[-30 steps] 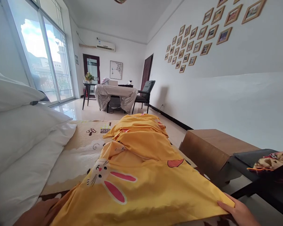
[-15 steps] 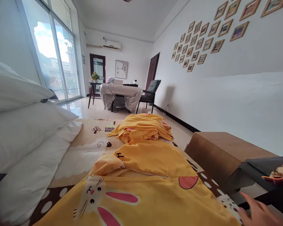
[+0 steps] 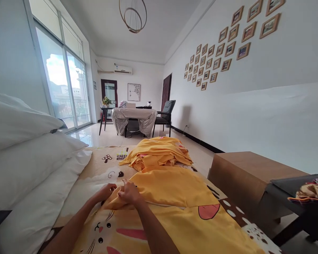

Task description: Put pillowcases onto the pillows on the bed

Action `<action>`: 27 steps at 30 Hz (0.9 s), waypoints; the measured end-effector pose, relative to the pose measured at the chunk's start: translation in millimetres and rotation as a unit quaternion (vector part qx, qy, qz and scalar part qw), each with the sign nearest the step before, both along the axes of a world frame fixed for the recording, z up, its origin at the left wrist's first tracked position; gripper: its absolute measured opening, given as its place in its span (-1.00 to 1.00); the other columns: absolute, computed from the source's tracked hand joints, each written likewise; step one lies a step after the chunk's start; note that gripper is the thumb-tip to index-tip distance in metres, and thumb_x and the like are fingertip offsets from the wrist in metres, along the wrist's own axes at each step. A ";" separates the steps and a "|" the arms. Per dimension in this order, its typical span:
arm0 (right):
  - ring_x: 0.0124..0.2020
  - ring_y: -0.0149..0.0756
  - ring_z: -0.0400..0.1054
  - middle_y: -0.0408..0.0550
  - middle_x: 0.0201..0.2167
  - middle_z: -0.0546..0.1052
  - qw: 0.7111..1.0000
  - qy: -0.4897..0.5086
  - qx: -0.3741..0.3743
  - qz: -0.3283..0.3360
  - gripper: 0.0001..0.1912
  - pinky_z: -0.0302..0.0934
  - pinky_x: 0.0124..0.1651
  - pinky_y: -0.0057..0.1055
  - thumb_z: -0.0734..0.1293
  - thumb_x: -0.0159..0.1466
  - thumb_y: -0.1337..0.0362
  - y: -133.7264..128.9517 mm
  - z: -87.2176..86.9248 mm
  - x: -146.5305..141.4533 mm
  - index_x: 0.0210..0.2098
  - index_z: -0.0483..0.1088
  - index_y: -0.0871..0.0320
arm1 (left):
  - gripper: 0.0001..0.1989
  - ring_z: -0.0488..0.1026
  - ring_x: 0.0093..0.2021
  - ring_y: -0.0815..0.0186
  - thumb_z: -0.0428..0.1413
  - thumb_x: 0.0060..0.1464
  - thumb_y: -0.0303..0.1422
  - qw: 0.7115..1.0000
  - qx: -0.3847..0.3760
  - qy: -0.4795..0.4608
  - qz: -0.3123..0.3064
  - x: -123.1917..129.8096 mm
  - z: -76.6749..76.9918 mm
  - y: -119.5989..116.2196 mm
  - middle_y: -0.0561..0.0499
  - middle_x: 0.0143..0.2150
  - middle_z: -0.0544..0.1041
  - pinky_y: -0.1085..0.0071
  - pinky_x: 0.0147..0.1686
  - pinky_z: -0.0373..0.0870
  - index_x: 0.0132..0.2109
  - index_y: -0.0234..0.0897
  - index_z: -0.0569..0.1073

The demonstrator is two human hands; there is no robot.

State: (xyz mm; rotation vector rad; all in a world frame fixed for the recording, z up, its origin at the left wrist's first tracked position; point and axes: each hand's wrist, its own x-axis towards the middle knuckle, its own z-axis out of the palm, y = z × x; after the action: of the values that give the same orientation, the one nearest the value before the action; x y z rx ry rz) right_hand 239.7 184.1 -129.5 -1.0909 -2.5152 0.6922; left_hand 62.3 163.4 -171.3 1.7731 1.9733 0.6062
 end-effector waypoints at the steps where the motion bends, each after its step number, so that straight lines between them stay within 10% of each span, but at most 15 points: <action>1: 0.01 -0.14 0.37 0.23 0.02 0.46 1.000 -0.001 -0.002 -0.004 -0.30 0.21 0.00 -0.39 0.30 0.08 0.35 0.7 -8.9 -4.3 0.23 0.21 0.36 | -0.80 0.42 -0.35 0.29 0.06 -0.04 -0.37 1.000 0.002 -0.018 -0.008 1.2 -8.1 -0.9 0.01 -0.40 0.50 0.40 -0.31 0.30 -0.29 -0.38 0.50; 9: -0.25 -0.26 0.41 -0.04 -0.28 0.56 0.995 -0.023 0.026 0.094 -0.66 0.10 -0.30 -0.51 0.28 -0.06 0.49 -8.2 0.0 20.4 -0.28 0.50 0.16 | -0.61 0.42 -0.27 0.26 0.03 -0.06 -0.13 0.985 -0.013 -0.157 -0.071 10.3 -12.0 -8.6 -0.03 -0.32 0.54 0.43 -0.26 0.31 -0.25 -0.36 0.51; 17: -0.50 -0.43 0.27 -0.14 -0.45 0.56 0.956 -0.196 0.000 0.218 -0.87 -0.05 -0.50 -0.52 0.39 0.09 0.27 -24.7 21.9 41.3 -0.37 0.57 0.12 | -0.68 0.27 -0.49 0.35 0.06 -0.16 -0.14 0.974 -0.014 -0.221 0.043 21.6 -22.3 -11.0 0.07 -0.54 0.34 0.46 -0.51 0.15 -0.42 -0.37 0.41; 27: -0.37 -0.27 0.38 0.03 -0.33 0.57 0.952 -0.221 0.049 0.204 -0.74 0.17 -0.38 -0.45 0.27 0.15 0.28 -19.8 -1.0 27.5 -0.27 0.53 0.26 | -0.57 0.24 -0.46 0.35 -0.01 -0.04 -0.01 0.972 0.121 -0.184 0.085 15.2 24.7 -20.3 0.06 -0.55 0.31 0.47 -0.48 0.07 -0.47 -0.33 0.41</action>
State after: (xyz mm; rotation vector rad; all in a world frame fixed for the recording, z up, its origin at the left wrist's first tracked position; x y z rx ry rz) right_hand 267.2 164.2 -130.5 -0.7602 -3.1743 0.4465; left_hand 77.5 143.1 -146.6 1.4908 1.8601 1.1843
